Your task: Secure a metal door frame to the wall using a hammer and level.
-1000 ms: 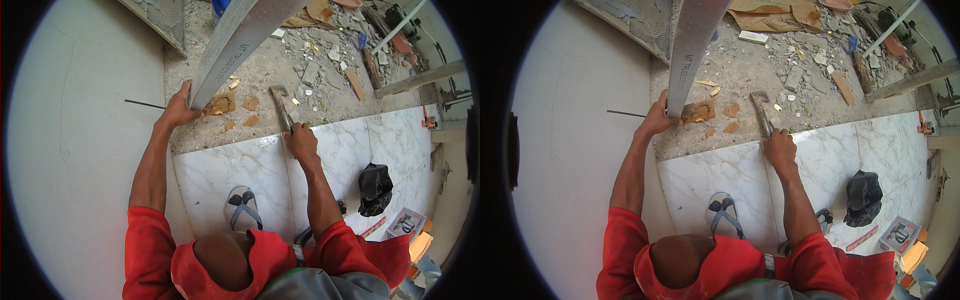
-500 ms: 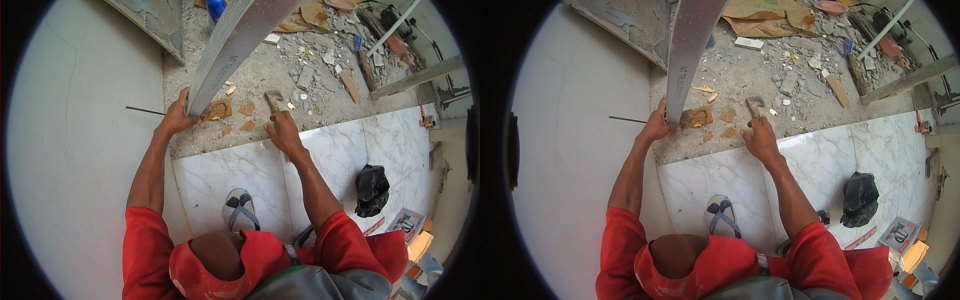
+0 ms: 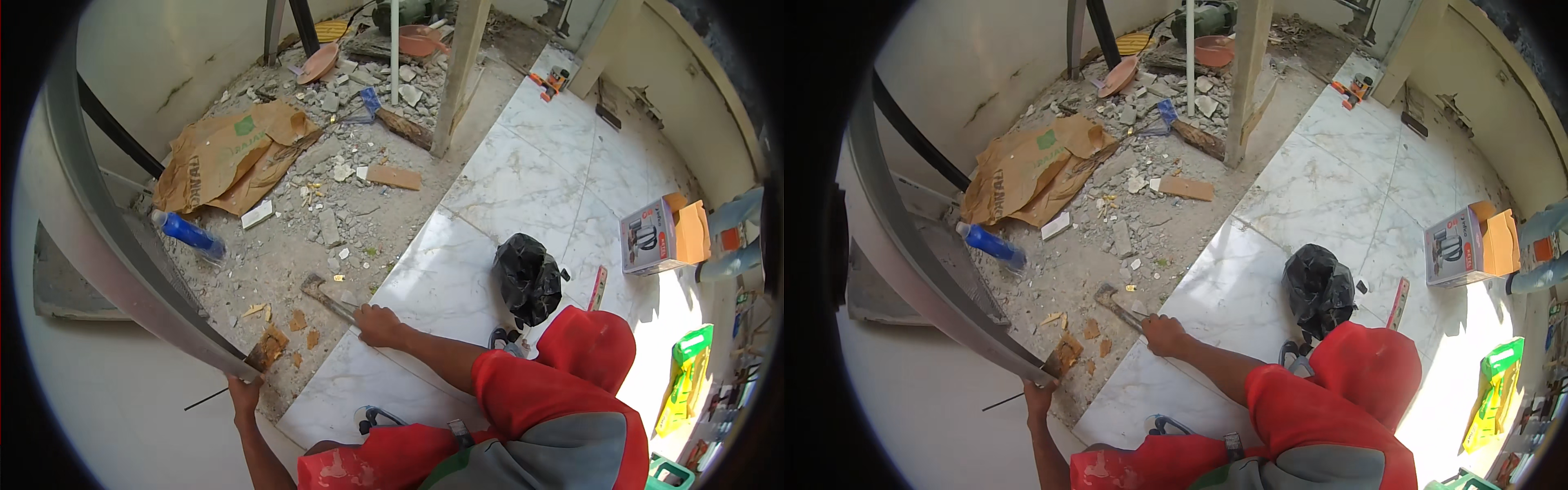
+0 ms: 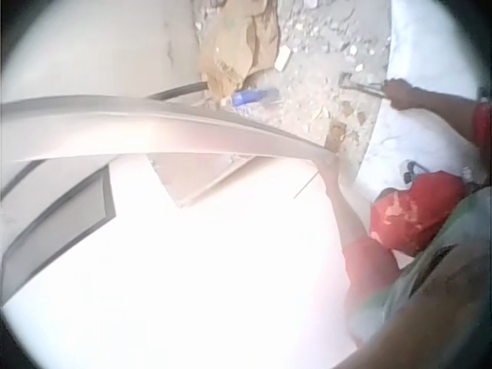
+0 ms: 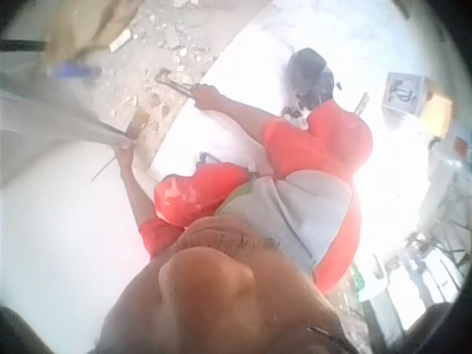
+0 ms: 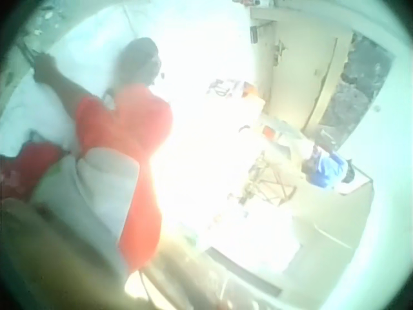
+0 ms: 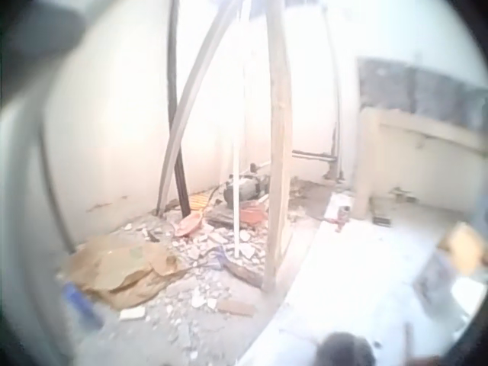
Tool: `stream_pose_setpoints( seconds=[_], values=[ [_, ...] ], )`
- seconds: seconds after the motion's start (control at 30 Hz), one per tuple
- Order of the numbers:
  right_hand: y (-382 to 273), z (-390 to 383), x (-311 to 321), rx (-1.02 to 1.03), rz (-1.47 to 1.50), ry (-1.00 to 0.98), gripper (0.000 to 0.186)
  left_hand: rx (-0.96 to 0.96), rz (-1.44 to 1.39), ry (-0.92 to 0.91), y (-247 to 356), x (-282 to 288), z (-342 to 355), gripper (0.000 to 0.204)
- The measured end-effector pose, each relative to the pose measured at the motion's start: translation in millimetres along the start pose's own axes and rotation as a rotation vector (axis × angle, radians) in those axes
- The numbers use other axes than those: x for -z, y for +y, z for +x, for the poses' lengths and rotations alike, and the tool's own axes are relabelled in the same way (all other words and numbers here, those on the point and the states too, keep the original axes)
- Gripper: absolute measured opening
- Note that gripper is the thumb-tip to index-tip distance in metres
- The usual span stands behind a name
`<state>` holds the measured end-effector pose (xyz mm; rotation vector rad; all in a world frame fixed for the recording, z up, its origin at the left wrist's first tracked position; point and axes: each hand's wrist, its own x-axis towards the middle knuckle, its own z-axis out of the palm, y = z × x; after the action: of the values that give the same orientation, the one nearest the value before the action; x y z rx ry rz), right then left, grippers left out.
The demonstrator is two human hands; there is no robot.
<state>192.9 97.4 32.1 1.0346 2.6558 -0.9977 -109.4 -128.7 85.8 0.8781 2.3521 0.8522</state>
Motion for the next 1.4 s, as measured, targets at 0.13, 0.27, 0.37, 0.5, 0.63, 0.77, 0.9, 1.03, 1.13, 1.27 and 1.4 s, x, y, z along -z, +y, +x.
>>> stream_pose_setpoints(
  seconds=[0.13,0.27,0.37,0.5,0.63,0.77,0.9,1.03,1.13,1.27,1.4],
  values=[
    [1.5,-18.1,35.7,-0.096,0.062,-0.179,0.047,-0.025,-0.039,0.168,30.0,-12.8,-32.9,0.087],
    [3.6,-54.1,95.7,-0.255,0.238,-0.264,0.046,0.187,0.180,0.015,49.5,-15.8,-84.7,0.076],
    [3.4,-96.2,175.1,-0.292,0.235,-0.247,0.045,0.335,0.300,-0.596,62.6,-0.9,-105.8,0.047],
    [24.3,-154.9,269.7,-0.353,0.223,-0.206,0.053,0.173,0.382,-0.481,127.7,-4.0,-119.5,0.066],
    [26.0,-233.3,392.8,-0.343,0.213,-0.130,0.054,0.076,0.292,-0.462,286.5,15.9,-120.2,0.057],
    [36.0,-250.6,485.5,-0.388,0.247,-0.039,0.050,-0.162,0.264,-0.470,455.6,52.6,-125.3,0.043],
    [-1.8,-249.7,643.8,-0.380,0.440,0.329,0.045,-0.240,0.180,-0.590,632.4,111.8,-146.3,0.045],
    [-34.3,-227.6,772.8,-0.207,0.607,0.731,0.034,-0.911,0.117,-0.073,752.6,164.0,-142.3,0.043],
    [-48.3,-202.8,818.8,-0.140,0.598,0.804,0.030,-0.993,0.089,0.182,858.1,212.5,-147.1,0.029],
    [-20.6,-204.2,778.4,-0.258,0.600,0.687,0.030,-0.994,0.116,-0.147,867.7,181.2,-108.6,0.024],
    [-10.2,-257.5,663.0,-0.569,0.611,0.403,0.032,-0.602,0.155,-0.723,822.3,143.8,-109.0,0.028]
  ],
)
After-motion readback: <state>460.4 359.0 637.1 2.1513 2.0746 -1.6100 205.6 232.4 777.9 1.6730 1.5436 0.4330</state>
